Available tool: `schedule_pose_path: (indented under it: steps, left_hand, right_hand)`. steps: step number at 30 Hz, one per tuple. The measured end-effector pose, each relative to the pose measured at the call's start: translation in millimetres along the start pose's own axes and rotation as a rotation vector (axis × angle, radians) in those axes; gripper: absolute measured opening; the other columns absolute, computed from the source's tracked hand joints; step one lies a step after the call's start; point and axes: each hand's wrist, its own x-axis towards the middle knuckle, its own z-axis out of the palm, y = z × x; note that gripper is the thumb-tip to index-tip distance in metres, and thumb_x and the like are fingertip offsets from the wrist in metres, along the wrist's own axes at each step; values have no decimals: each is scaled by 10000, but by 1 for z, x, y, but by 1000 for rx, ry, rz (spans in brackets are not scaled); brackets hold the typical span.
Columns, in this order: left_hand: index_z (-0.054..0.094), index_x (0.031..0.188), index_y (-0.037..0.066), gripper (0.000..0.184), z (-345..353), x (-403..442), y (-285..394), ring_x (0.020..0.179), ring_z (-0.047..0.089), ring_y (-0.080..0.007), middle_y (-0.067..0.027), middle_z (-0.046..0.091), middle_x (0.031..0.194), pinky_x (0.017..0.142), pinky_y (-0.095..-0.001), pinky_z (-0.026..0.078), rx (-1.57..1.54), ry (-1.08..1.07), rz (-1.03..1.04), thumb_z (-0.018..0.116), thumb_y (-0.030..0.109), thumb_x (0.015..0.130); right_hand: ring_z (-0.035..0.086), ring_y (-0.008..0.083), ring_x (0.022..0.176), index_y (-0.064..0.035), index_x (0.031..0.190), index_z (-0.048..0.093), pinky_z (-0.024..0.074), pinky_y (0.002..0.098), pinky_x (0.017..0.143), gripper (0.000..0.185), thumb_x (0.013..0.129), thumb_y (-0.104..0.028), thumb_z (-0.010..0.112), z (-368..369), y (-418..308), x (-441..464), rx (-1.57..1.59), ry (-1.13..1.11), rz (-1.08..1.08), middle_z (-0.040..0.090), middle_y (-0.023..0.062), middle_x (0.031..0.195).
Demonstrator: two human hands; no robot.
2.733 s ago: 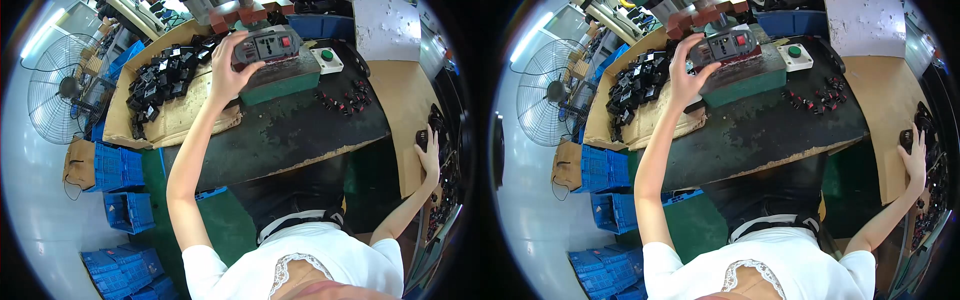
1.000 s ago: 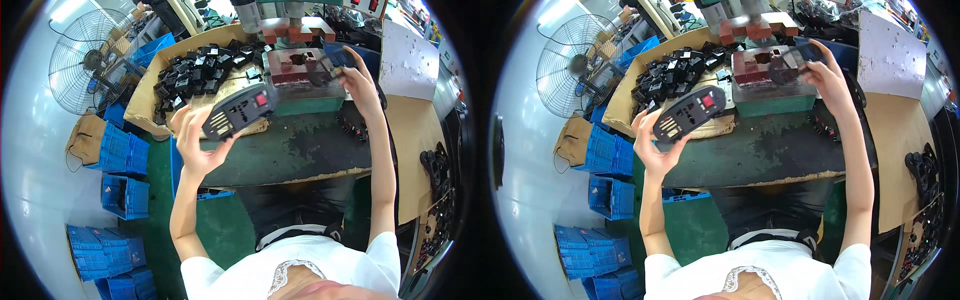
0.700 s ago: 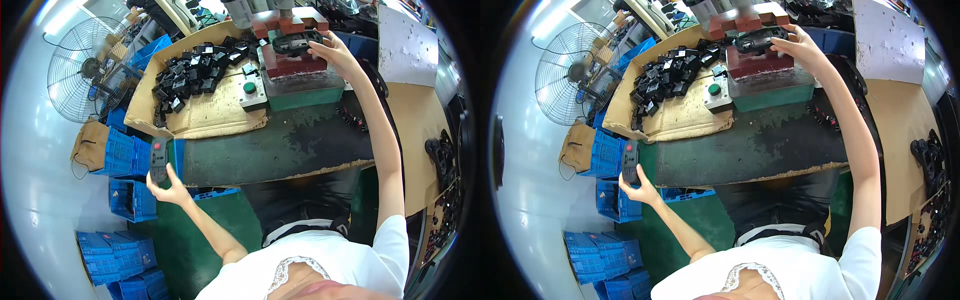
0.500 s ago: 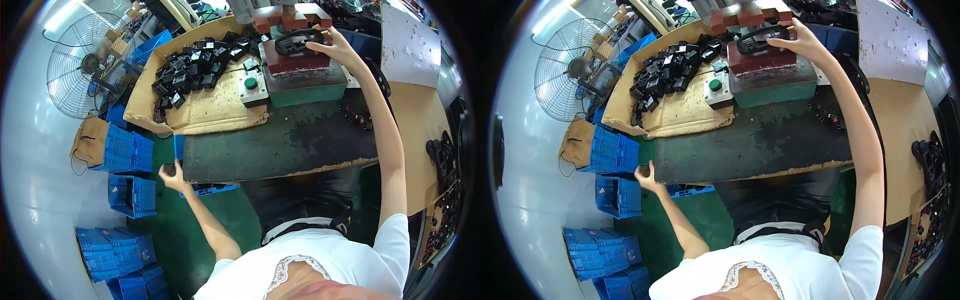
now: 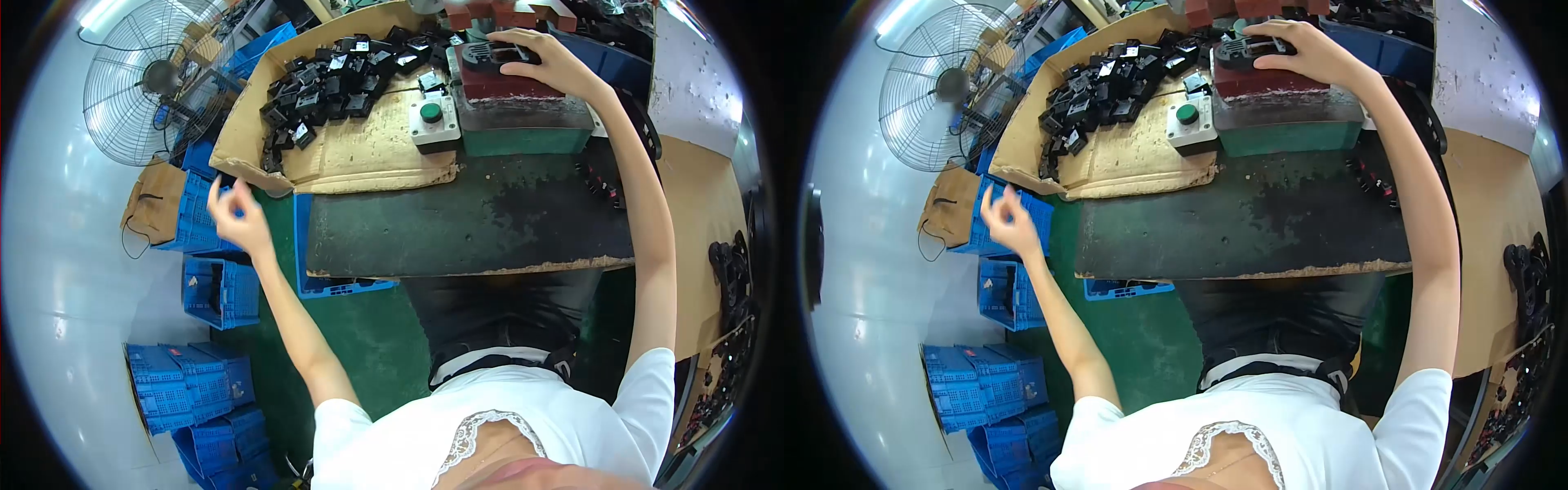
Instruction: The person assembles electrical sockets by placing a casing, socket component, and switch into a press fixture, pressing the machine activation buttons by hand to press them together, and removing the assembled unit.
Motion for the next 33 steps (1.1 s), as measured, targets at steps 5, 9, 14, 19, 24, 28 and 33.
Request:
schedule_pose_path:
  steps: [5, 9, 14, 19, 24, 28, 33]
  left_hand:
    - [568, 1109, 57, 388, 80, 38, 80, 963, 575, -252, -111, 614, 1039, 819, -371, 443, -65, -745, 302, 670, 105, 738]
    - [485, 1256, 111, 604, 146, 24, 79, 1175, 453, -216, -82, 448, 1312, 867, -361, 423, 187, -989, 705, 616, -1, 678]
    - [579, 1121, 97, 425, 172, 22, 85, 1093, 499, -239, -94, 499, 1199, 842, -354, 435, 284, -971, 727, 601, 17, 704]
    - [558, 946, 53, 236, 180, 19, 81, 903, 560, -255, -100, 535, 935, 736, -318, 511, 308, -918, 806, 564, -1, 716]
    - [497, 1042, 83, 346, 176, 15, 79, 794, 603, -209, -67, 534, 884, 628, -274, 523, 505, -807, 940, 613, 34, 720]
    - [487, 1074, 62, 369, 179, 12, 77, 822, 596, -240, -93, 536, 912, 668, -311, 528, 517, -891, 781, 599, 8, 727]
    - [506, 1035, 9, 390, 183, 13, 68, 850, 578, -374, -183, 573, 939, 736, -437, 493, 145, -961, 466, 654, 68, 678]
  right_hand:
    - [551, 238, 1090, -87, 1237, 542, 397, 331, 959, 484, 810, -270, 676, -1, 3, 2, 77, 0, -13, 591, 111, 1182]
    - [512, 285, 1147, -66, 1256, 522, 381, 361, 986, 509, 831, -315, 647, -9, -5, -4, 11, -62, 52, 550, 134, 1240]
    - [455, 303, 1212, -40, 1291, 471, 357, 378, 1012, 563, 861, -381, 595, -8, 6, -26, -118, 62, -36, 484, 175, 1305]
    - [491, 302, 1133, -24, 1154, 544, 381, 365, 971, 390, 852, -258, 620, -64, -7, -66, -125, -41, -53, 529, 132, 1214]
    - [557, 297, 1014, 8, 975, 592, 425, 368, 897, 223, 833, -161, 622, -99, -35, -124, -96, -137, 120, 600, 129, 1042]
    - [593, 319, 879, -11, 937, 617, 459, 372, 807, 164, 813, -118, 622, -94, -53, -149, -77, -198, 209, 626, 134, 913]
    - [602, 320, 830, -19, 918, 623, 477, 381, 741, 159, 780, -98, 640, -66, -57, -146, -91, -288, 288, 636, 133, 897]
